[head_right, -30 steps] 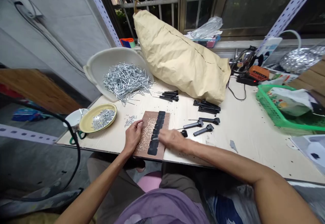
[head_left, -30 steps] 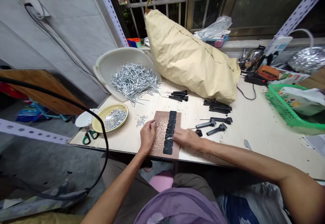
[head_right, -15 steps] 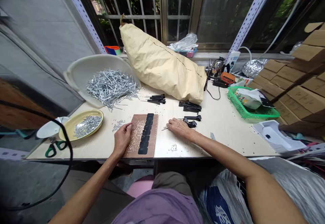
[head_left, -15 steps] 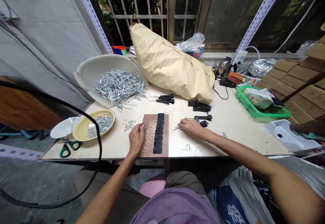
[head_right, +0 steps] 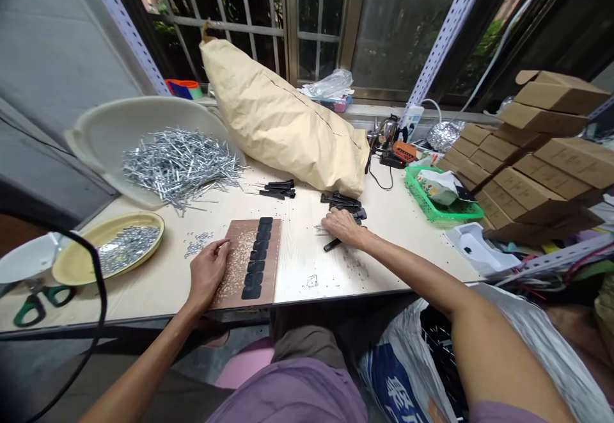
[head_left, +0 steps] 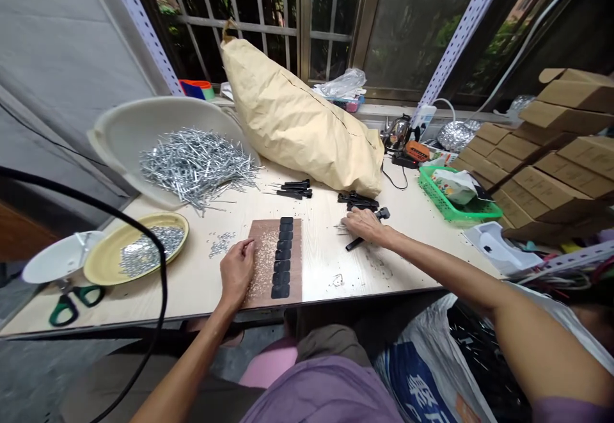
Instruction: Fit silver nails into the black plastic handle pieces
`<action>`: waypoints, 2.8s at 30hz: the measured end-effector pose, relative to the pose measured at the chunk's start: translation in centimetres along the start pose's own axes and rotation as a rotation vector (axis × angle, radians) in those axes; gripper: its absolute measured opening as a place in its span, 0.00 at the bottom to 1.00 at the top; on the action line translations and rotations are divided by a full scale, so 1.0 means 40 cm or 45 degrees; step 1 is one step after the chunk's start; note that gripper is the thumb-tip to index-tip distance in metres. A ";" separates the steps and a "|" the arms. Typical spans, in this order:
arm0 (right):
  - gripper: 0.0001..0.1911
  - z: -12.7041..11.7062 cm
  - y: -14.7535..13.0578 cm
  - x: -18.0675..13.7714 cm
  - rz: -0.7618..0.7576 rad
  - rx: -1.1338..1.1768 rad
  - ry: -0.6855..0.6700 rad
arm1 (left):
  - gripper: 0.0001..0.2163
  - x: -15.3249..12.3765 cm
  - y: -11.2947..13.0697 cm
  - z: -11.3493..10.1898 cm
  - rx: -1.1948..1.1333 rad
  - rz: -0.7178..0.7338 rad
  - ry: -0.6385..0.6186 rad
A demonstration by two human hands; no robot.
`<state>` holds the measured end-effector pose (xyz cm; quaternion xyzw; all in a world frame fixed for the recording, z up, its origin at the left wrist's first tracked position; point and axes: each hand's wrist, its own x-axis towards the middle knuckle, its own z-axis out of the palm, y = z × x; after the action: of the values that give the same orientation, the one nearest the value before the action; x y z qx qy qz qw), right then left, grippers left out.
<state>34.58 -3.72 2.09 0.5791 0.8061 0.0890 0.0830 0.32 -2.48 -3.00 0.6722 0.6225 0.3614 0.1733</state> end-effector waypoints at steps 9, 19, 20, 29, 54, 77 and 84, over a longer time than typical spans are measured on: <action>0.15 -0.164 0.124 -0.123 0.471 0.044 0.096 | 0.15 -0.004 0.019 0.003 0.196 0.032 -0.028; 0.16 -0.097 0.135 -0.790 1.025 0.001 -0.289 | 0.13 -0.002 0.019 0.001 0.117 0.110 -0.090; 0.18 -0.065 0.133 -0.811 1.026 -0.007 -0.343 | 0.14 -0.002 0.011 0.003 0.123 0.122 -0.091; 0.22 0.033 0.008 -0.328 0.203 0.264 0.168 | 0.15 -0.024 -0.001 -0.010 0.036 0.098 -0.124; 0.13 0.064 -0.212 0.560 -0.140 0.101 0.433 | 0.14 -0.061 -0.058 -0.110 0.076 0.113 0.143; 0.16 0.029 -0.227 0.365 -0.223 0.739 0.740 | 0.07 0.183 -0.118 -0.036 0.583 0.176 -0.165; 0.16 -0.064 -0.318 0.274 -0.261 1.126 0.609 | 0.07 0.163 -0.037 -0.064 -0.588 -0.349 -0.067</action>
<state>18.84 2.57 1.18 0.4401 0.8158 -0.1392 -0.3486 -2.77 3.49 -0.52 0.5335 0.6040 0.4494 0.3855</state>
